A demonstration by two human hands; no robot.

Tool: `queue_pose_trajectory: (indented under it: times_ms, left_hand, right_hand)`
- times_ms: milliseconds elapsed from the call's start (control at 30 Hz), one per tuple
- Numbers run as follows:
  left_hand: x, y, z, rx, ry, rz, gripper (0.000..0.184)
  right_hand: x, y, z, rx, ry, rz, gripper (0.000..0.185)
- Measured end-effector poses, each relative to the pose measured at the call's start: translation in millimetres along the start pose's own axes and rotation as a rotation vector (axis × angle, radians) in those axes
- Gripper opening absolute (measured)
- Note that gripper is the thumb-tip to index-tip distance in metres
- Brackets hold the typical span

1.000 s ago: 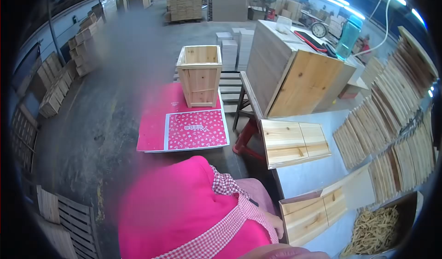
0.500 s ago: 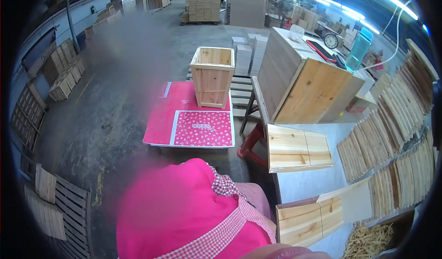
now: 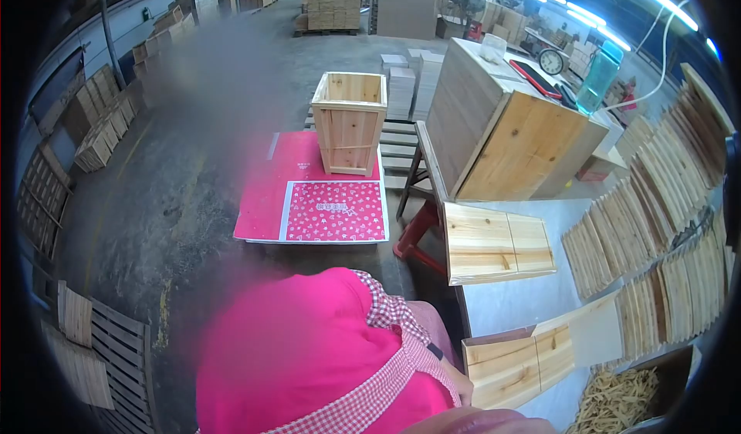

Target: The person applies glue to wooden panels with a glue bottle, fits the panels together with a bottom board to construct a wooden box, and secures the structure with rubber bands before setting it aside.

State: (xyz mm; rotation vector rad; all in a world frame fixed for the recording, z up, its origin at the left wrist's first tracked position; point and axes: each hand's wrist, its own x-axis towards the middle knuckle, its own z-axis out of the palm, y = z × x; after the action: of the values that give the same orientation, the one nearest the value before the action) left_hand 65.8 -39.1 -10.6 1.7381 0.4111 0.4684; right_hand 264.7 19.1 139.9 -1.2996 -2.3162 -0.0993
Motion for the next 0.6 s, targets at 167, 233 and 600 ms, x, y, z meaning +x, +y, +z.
queue_pose_trajectory:
  times_ms: [167,233,600]
  left_hand:
    - [16,12,2,-0.055,0.077,0.244,0.037]
    - [27,-23,5,-0.372,-0.01,-0.063,0.054]
    - [82,56,21,-0.841,-0.089,-0.049,0.071]
  right_hand:
    - [-6,-8,-7,-0.039,0.01,-0.01,0.051]
    - [-8,-13,-12,-0.056,0.019,-0.025,0.053]
    - [-40,-66,-43,-0.146,0.07,-0.149,0.062]
